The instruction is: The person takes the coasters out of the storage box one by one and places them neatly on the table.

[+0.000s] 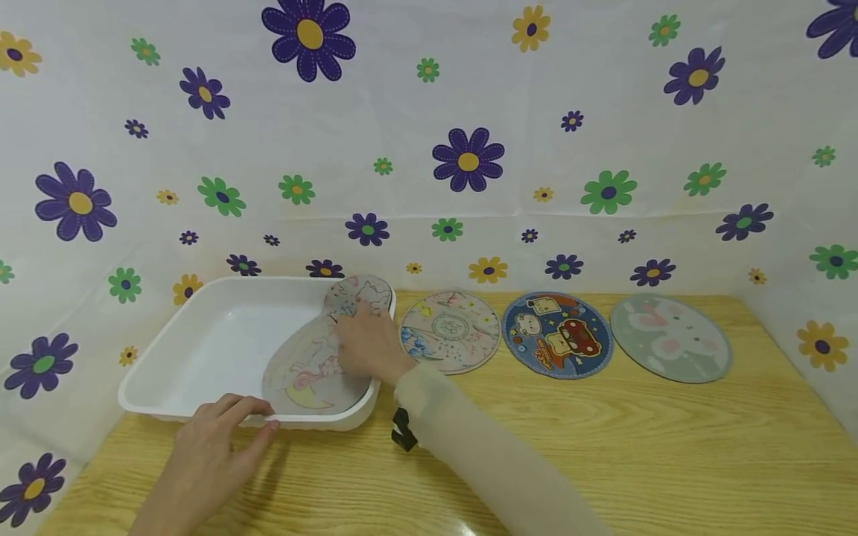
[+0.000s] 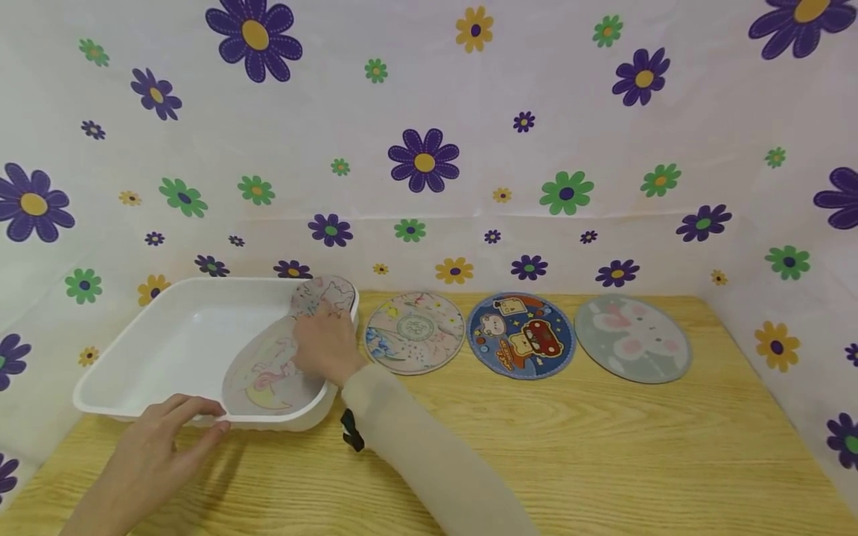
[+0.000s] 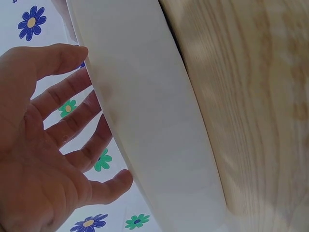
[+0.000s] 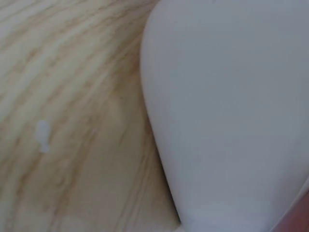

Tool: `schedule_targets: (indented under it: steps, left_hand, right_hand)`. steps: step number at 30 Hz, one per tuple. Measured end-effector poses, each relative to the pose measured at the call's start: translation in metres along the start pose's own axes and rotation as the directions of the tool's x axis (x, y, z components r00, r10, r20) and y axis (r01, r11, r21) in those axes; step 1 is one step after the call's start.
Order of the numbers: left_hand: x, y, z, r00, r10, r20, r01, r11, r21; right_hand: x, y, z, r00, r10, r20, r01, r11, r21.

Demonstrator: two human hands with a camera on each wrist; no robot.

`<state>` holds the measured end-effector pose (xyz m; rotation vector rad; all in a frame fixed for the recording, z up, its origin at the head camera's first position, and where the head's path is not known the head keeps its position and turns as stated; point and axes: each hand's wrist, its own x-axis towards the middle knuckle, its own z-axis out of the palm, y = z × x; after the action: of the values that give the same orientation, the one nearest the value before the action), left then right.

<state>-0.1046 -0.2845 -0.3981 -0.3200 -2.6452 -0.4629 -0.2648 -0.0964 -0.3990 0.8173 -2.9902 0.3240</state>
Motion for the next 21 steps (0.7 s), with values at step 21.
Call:
schedule_targets:
  steps: [21]
  left_hand:
    - [0.001, -0.002, 0.001, 0.999, 0.026, -0.023, -0.025, 1.000, 0.008]
  right_hand:
    - [-0.017, -0.002, -0.019, 0.959, -0.196, -0.205, 0.226, 0.965, 0.136]
